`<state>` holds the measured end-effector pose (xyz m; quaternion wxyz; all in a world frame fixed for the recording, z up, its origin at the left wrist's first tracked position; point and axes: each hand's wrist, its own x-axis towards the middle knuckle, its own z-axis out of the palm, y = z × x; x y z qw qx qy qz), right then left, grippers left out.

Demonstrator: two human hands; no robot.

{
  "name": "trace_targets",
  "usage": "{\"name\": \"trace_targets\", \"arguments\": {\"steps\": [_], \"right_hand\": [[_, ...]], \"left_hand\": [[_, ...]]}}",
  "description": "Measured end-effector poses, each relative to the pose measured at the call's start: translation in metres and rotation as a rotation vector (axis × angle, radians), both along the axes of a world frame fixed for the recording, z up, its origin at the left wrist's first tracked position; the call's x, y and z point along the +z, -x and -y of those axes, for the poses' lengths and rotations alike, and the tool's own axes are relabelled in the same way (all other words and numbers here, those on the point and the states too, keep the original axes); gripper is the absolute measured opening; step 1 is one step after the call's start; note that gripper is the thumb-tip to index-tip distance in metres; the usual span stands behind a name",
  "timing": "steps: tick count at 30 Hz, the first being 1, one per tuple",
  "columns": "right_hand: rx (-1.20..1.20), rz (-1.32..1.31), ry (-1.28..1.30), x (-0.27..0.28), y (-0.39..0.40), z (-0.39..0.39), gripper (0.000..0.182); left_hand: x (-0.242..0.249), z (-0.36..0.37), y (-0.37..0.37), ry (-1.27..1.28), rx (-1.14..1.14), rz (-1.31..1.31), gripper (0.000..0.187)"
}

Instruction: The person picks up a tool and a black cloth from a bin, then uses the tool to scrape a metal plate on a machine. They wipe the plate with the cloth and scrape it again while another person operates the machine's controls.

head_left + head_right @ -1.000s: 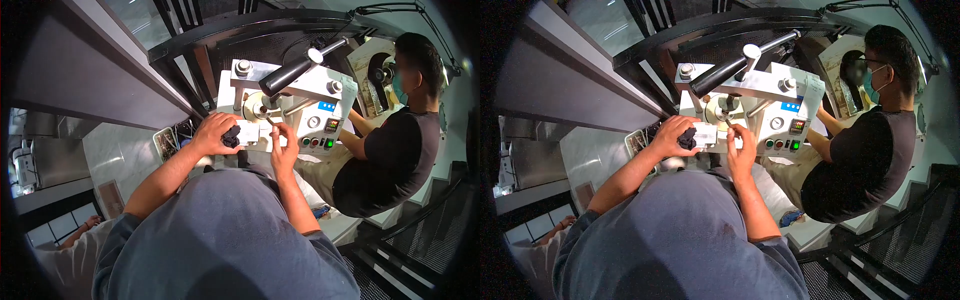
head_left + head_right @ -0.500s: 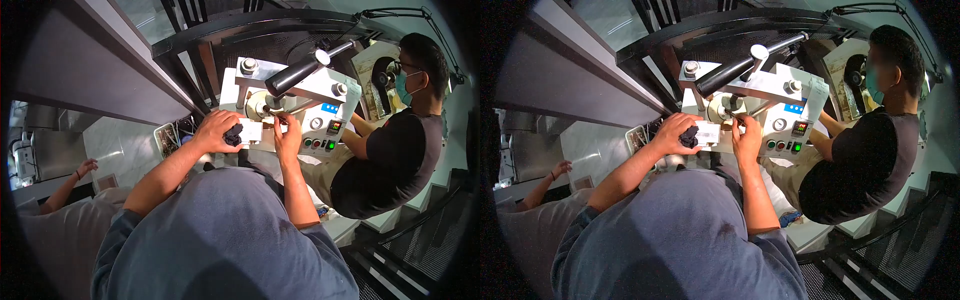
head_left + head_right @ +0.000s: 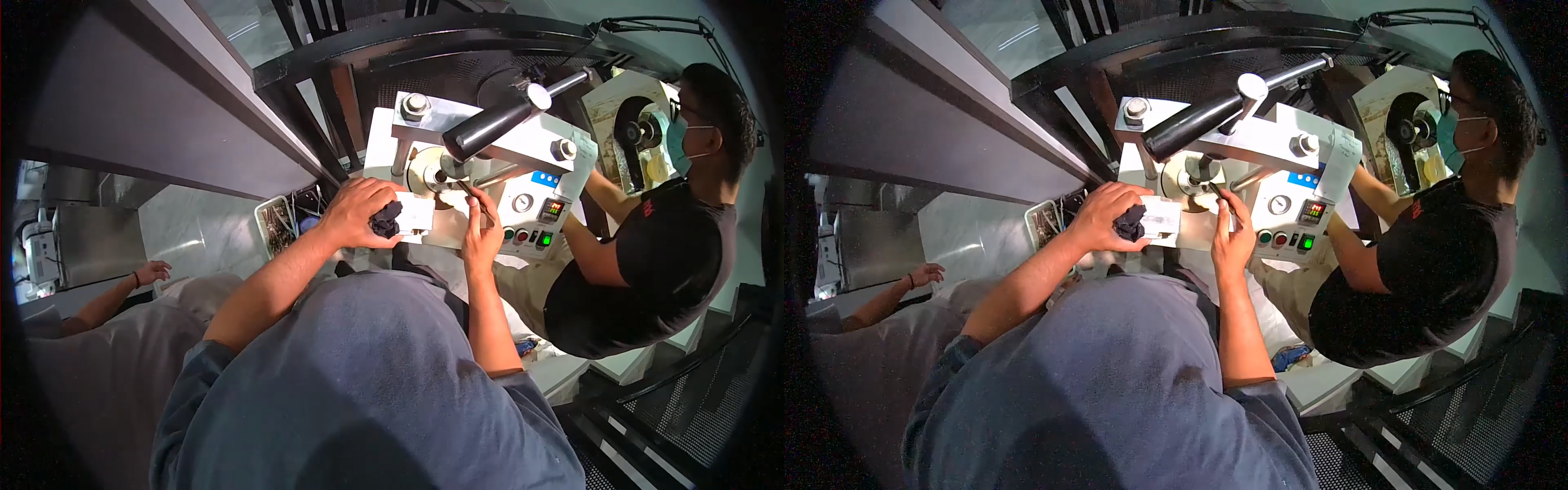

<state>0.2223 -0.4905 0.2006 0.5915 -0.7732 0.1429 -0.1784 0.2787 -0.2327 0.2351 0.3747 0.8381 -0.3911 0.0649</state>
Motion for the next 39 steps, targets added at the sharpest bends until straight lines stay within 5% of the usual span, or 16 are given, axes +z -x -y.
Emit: {"name": "trace_targets", "arguments": {"steps": [7, 10, 19, 31, 36, 39], "right_hand": [[0.056, -0.006, 0.406, -0.007, -0.006, -0.007, 0.025], [0.011, 0.133, 0.235, -0.007, 0.005, -0.008, 0.026], [-0.033, 0.065, 0.355, -0.002, -0.005, -0.006, 0.021], [-0.012, 0.021, 0.238, 0.005, 0.011, -0.005, 0.020], [-0.061, -0.039, -0.004, 0.009, 0.022, -0.006, 0.020], [-0.076, -0.053, 0.101, 0.004, 0.024, -0.001, 0.021]], "left_hand": [[0.003, 0.001, 0.001, -0.010, 0.004, -0.002, 0.054], [0.002, 0.001, 0.002, -0.019, 0.011, -0.003, 0.054], [0.000, 0.001, 0.002, -0.014, 0.013, -0.002, 0.054], [0.000, -0.001, 0.004, -0.022, 0.014, -0.007, 0.055], [0.000, 0.000, 0.004, 0.008, 0.020, 0.008, 0.054], [0.000, -0.001, 0.004, 0.006, 0.017, 0.004, 0.054]]}}
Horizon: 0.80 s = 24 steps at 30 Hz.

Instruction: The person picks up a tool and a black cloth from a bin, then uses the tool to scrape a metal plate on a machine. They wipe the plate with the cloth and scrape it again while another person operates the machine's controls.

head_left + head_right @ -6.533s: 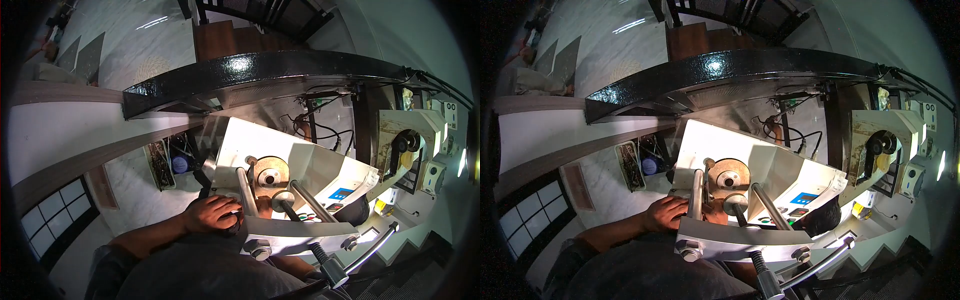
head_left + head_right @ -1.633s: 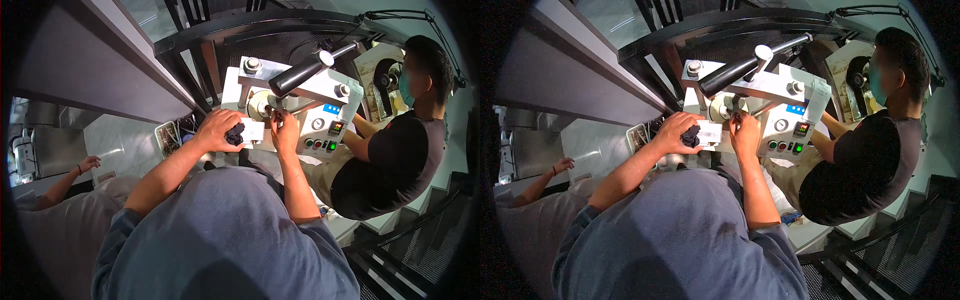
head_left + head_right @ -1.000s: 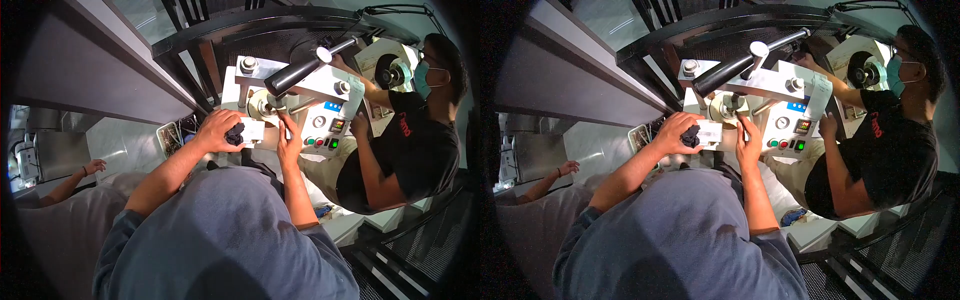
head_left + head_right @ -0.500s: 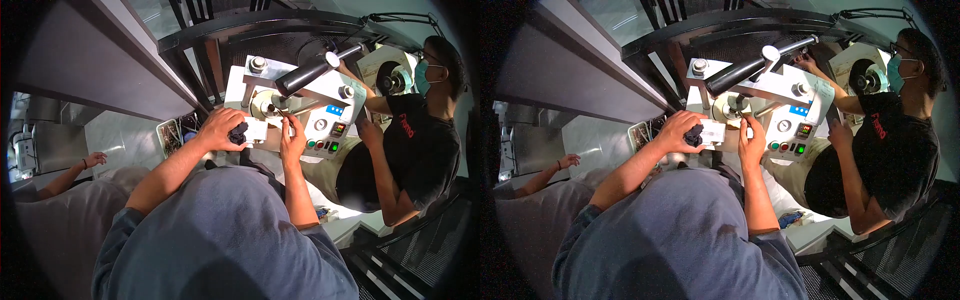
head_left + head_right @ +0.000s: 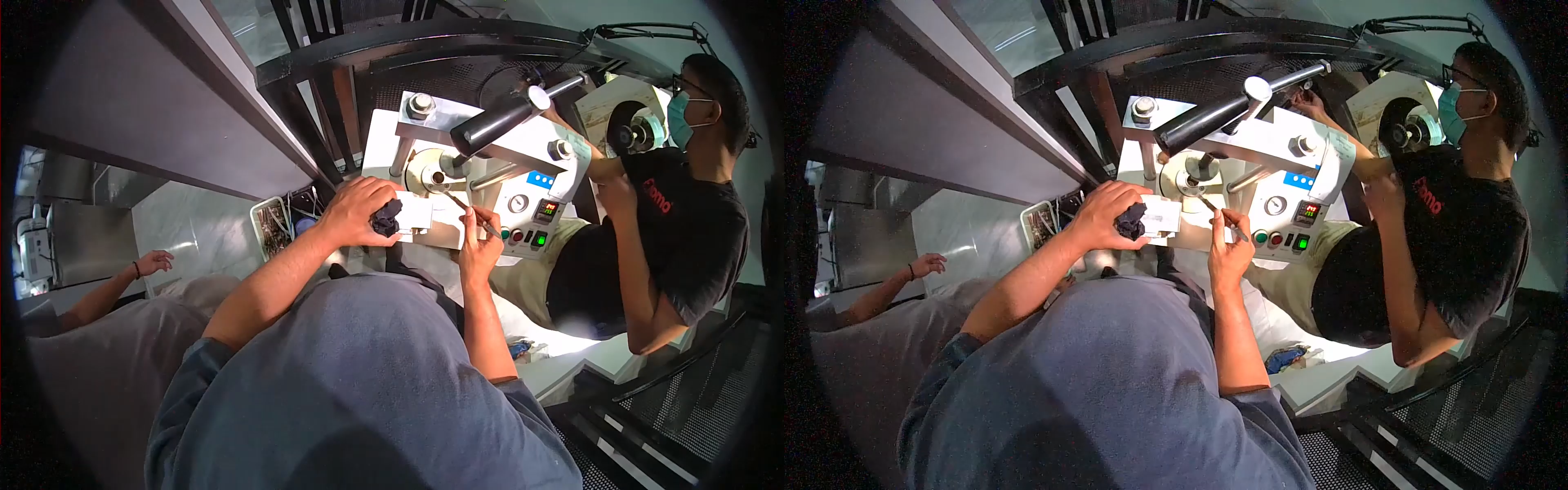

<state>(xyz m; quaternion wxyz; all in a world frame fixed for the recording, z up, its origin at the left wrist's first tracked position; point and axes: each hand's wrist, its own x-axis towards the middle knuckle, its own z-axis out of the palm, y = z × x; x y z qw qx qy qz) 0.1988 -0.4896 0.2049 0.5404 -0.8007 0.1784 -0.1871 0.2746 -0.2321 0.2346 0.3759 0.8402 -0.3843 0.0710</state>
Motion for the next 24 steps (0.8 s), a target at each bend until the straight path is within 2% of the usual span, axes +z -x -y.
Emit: {"name": "trace_targets", "arguments": {"steps": [10, 15, 24], "right_hand": [[0.018, 0.073, 0.071, -0.003, -0.004, 0.004, 0.018], [0.043, 0.054, -0.032, 0.005, -0.006, 0.000, 0.017], [0.052, 0.056, -0.015, -0.002, -0.006, 0.000, 0.017]], "left_hand": [[-0.004, -0.001, -0.001, -0.005, 0.004, -0.016, 0.055], [-0.005, -0.001, -0.002, -0.005, -0.007, -0.016, 0.055], [-0.002, 0.000, 0.000, -0.009, 0.005, -0.021, 0.054]]}}
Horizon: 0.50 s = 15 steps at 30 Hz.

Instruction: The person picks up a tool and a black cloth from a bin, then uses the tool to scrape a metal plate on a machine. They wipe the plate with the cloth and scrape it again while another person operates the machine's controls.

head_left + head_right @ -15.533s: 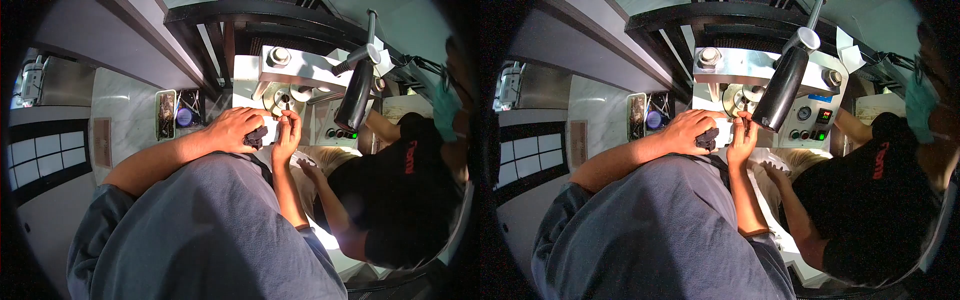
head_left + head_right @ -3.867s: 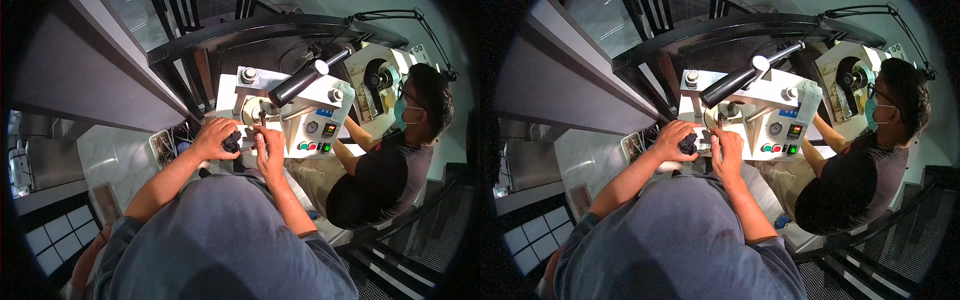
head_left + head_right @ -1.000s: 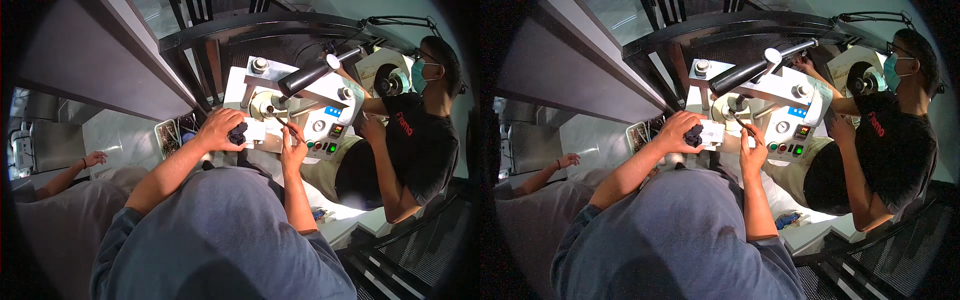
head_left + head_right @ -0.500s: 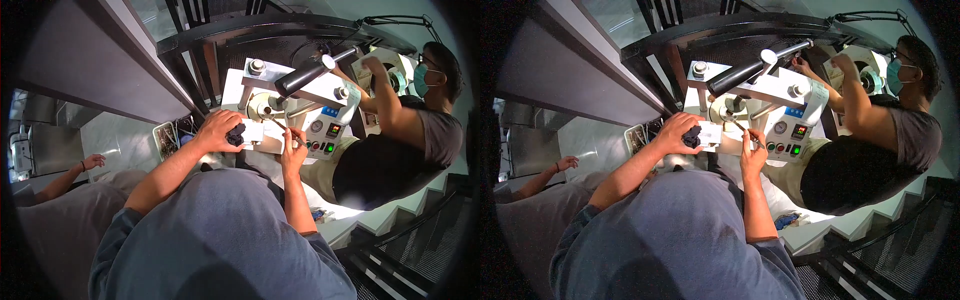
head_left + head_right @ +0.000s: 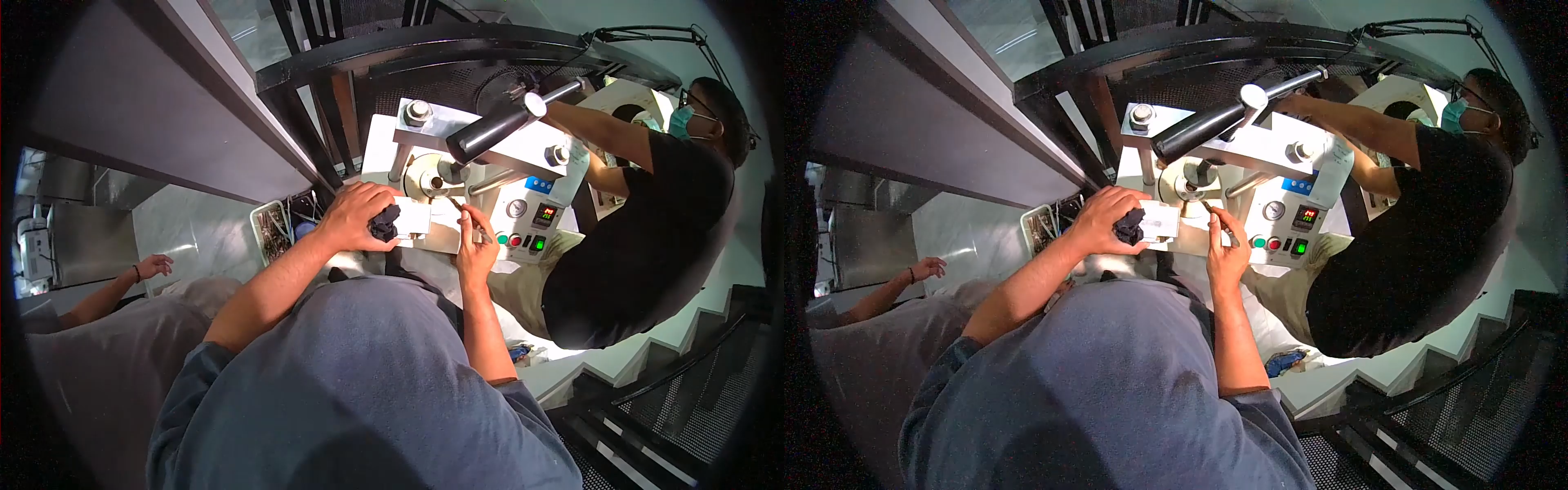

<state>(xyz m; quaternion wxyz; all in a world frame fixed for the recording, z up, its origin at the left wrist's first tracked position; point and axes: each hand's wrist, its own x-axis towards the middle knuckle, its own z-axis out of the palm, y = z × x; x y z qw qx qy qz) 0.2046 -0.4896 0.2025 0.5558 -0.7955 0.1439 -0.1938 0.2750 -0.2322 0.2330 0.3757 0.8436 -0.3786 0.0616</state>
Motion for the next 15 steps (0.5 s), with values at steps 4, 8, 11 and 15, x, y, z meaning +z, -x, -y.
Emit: {"name": "trace_targets", "arguments": {"steps": [4, 8, 11, 15], "right_hand": [[-0.009, -0.025, -0.034, 0.0012, 0.0016, -0.0014, 0.017], [0.028, -0.011, 0.036, -0.0042, 0.0020, 0.0018, 0.021], [0.038, -0.011, 0.070, -0.0037, 0.0022, 0.0025, 0.021], [0.044, -0.020, 0.081, -0.0028, 0.0015, 0.0025, 0.021]], "left_hand": [[0.0030, 0.0003, -0.0003, 0.000, -0.004, -0.008, 0.054], [0.0034, 0.0006, -0.0005, -0.009, -0.016, 0.003, 0.055], [0.0043, 0.0009, -0.0004, -0.003, -0.015, 0.015, 0.055], [0.0062, 0.0007, -0.0007, -0.010, -0.012, 0.015, 0.055]]}}
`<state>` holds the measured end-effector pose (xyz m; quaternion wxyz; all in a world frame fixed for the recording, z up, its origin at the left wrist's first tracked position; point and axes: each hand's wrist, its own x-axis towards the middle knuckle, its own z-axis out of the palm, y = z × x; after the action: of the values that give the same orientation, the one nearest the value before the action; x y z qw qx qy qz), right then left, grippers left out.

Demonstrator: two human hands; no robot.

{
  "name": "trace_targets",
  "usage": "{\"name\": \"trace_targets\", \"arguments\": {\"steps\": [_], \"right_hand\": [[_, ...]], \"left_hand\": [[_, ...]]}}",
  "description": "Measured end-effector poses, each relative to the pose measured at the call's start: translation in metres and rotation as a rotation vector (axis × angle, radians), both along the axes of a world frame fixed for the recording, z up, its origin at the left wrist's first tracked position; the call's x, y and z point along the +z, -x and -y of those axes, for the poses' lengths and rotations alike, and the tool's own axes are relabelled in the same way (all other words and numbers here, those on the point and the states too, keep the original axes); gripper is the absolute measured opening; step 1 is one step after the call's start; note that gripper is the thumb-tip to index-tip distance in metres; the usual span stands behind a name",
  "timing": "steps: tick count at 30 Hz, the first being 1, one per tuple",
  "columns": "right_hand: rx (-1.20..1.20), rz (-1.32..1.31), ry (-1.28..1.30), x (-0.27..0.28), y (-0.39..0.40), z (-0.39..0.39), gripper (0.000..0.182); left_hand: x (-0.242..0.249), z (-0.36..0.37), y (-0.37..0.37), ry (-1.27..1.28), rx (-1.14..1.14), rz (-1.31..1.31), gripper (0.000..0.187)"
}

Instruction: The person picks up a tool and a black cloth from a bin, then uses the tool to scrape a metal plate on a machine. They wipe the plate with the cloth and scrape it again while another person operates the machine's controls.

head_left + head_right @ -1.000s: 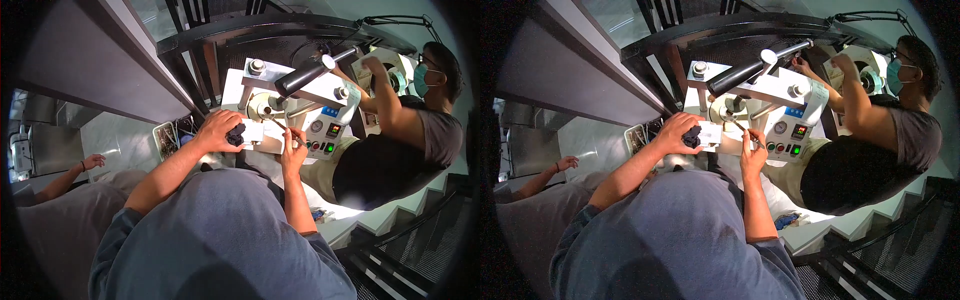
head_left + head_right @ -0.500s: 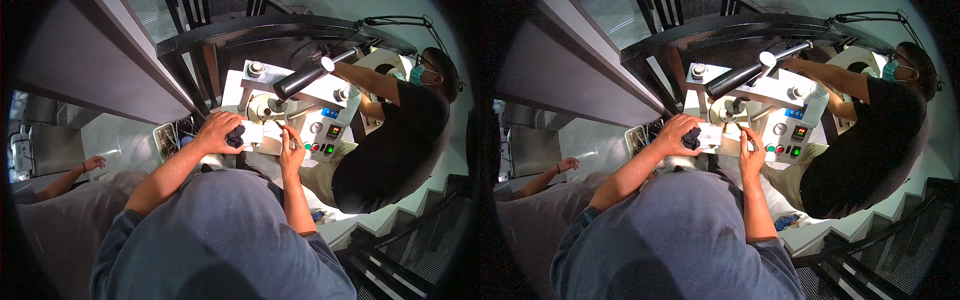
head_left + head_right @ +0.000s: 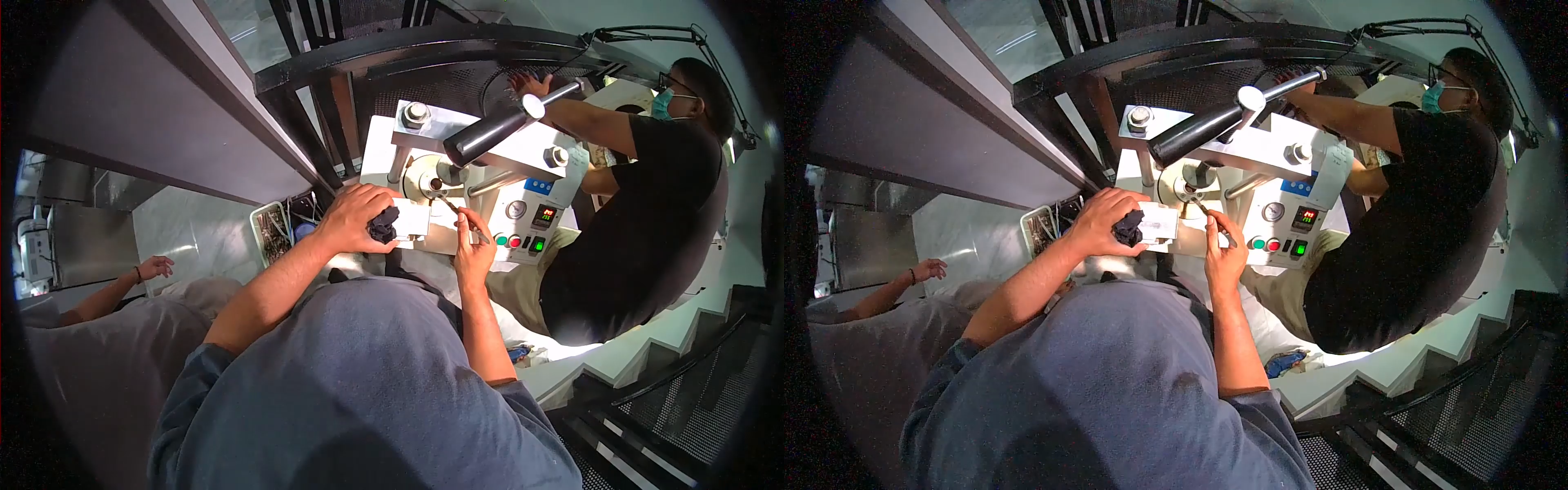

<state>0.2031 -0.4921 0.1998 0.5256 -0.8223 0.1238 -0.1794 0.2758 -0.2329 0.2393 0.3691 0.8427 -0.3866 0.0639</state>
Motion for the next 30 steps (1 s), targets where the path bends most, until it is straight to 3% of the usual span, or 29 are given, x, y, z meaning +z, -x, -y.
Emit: {"name": "trace_targets", "arguments": {"steps": [30], "right_hand": [[0.010, -0.022, -0.060, -0.007, 0.001, -0.004, 0.021]], "left_hand": [[0.000, 0.000, 0.001, -0.002, 0.004, -0.022, 0.055]]}}
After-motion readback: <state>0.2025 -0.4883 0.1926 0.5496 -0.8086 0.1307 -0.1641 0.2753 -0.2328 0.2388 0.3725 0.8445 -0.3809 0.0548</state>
